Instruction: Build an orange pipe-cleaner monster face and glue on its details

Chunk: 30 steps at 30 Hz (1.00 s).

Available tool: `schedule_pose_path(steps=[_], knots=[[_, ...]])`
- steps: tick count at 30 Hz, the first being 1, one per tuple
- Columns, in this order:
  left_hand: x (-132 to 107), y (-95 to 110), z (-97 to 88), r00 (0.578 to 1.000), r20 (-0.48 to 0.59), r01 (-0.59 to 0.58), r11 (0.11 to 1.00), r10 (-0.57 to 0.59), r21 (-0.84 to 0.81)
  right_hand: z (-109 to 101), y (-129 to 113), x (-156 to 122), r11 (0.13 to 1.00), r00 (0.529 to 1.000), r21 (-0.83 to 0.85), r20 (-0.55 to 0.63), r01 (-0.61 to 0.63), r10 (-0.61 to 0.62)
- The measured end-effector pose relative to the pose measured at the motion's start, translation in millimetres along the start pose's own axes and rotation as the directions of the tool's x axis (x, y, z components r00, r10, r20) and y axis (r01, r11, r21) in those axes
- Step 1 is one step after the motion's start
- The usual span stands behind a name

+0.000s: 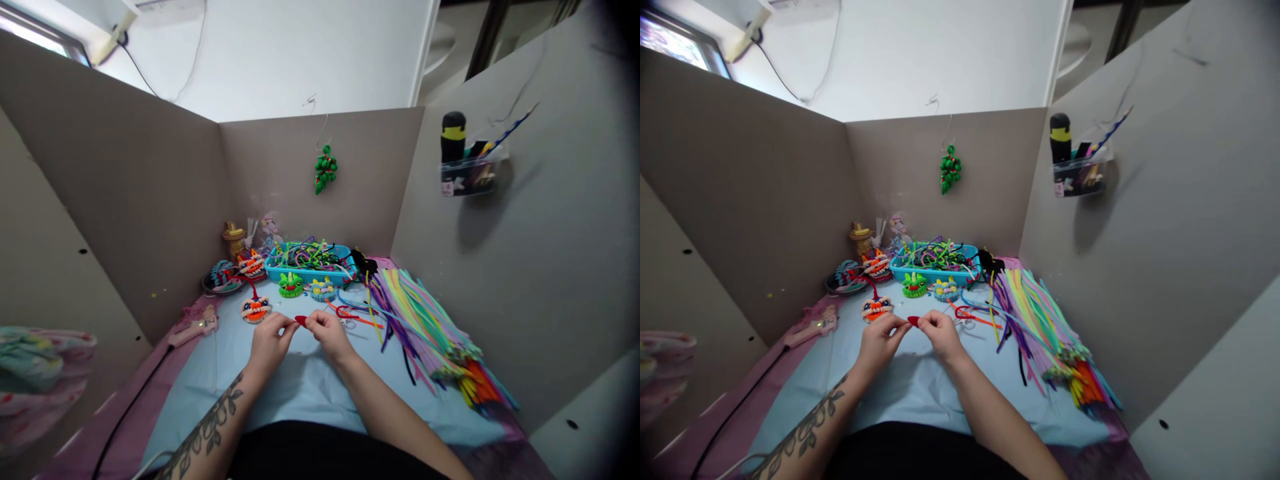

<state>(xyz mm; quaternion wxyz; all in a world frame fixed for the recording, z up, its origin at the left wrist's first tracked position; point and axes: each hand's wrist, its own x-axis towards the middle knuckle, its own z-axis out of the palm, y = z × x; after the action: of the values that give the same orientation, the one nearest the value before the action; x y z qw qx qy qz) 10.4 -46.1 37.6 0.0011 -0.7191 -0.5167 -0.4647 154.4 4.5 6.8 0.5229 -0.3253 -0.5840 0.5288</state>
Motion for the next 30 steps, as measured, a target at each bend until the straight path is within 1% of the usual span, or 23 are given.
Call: schedule_pose_path(steps=[7,13,17,22,28,30], knots=[[-2,-5,0.2,1.0,-0.019,-0.006,1.0,0.006,-0.001,-1,1,0,0.998,0.999,-0.045,0.038,0.035,-0.033],[0,-13,1.8,1.0,0.002,-0.029,0.999,0.029,0.03,-2,3,-1,0.996,0.997,-0.074,0.063,0.054,-0.049],[1,-17,-0.1,0.993,-0.003,-0.118,0.992,0.118,0.038,-3,4,-1,0.996,0.998,-0.081,0.052,0.038,-0.034],[1,-16,-3.8,0.976,-0.022,-0.217,0.976,0.217,0.019,-4,2,0,0.995,0.998,-0.088,0.062,0.038,-0.032],[1,-15,-5.1,0.981,0.015,-0.195,0.981,0.195,-0.017,-7,3,0,0.997,0.996,-0.073,0.08,0.039,-0.033],[1,-14,-5.6,0.978,0.006,-0.206,0.978,0.206,-0.022,-7,4,0,0.997,0.995,-0.073,0.092,0.037,-0.03]])
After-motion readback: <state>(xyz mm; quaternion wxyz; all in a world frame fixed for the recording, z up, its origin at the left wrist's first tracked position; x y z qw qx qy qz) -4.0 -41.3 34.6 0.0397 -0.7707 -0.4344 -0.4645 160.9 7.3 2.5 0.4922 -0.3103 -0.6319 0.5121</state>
